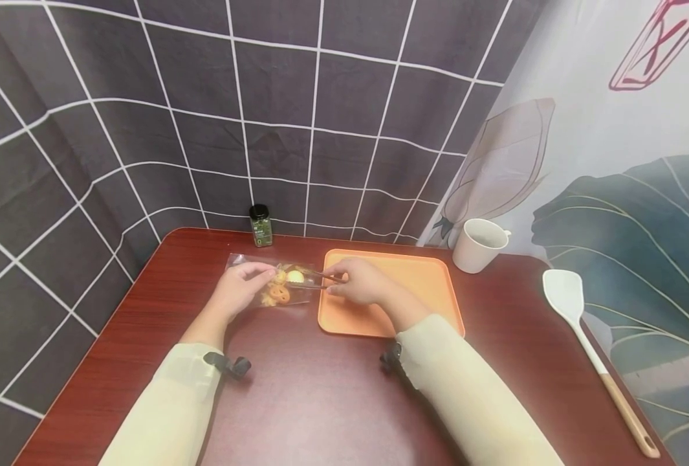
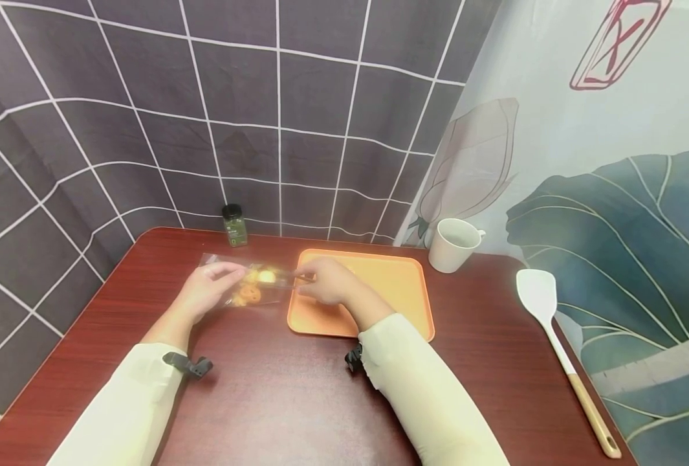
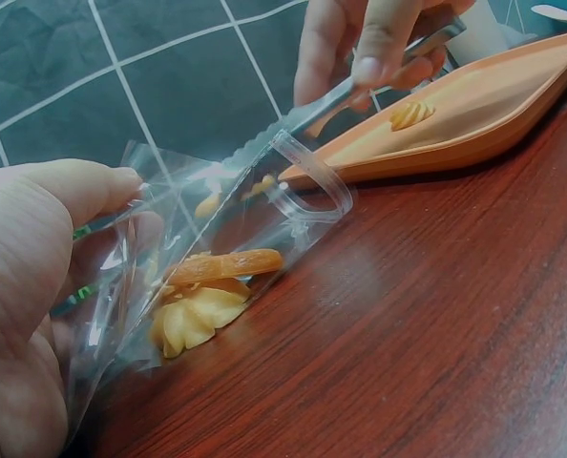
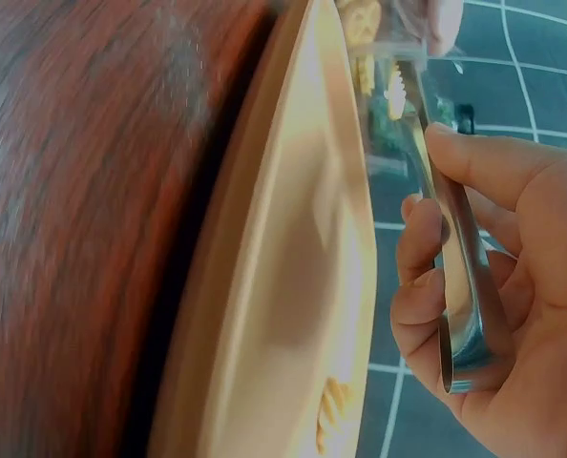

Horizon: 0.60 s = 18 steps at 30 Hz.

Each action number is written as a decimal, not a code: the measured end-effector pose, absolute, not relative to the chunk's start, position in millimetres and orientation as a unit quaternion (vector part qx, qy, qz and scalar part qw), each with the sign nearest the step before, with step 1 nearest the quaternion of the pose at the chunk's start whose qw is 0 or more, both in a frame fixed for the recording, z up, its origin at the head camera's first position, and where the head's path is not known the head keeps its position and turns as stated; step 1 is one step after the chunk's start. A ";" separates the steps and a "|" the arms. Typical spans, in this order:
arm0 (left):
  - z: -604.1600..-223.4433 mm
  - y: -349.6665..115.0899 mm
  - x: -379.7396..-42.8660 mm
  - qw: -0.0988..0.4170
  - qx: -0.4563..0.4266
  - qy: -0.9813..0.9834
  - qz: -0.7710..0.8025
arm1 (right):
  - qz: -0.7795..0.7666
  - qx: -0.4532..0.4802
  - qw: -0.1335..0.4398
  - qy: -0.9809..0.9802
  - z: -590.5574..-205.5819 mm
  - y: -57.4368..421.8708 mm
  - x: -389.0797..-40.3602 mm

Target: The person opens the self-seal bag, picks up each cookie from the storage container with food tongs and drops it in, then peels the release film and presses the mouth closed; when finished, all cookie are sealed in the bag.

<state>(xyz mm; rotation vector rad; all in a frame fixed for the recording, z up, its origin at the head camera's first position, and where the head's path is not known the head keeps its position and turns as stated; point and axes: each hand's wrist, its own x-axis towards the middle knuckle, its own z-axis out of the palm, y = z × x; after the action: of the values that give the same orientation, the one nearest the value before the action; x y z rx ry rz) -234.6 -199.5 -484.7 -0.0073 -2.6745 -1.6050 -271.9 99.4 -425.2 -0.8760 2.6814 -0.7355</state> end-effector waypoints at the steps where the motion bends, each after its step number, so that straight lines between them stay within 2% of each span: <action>1: -484.7 -199.5 -234.5 0.012 -0.003 -0.858 -0.514 | -0.250 -0.299 0.115 0.914 -426.2 96.7 -272.7; 18: -483.5 -198.5 -234.9 0.017 -0.004 -0.854 -0.520 | -0.261 -0.274 0.150 0.914 -434.3 81.9 -275.3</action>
<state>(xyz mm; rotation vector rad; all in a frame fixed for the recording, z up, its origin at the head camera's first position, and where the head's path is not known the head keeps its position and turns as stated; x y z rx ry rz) -234.9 -198.5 -483.5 -0.0138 -2.6552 -1.6161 -275.3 81.9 -434.3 -0.7857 2.6243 -0.7488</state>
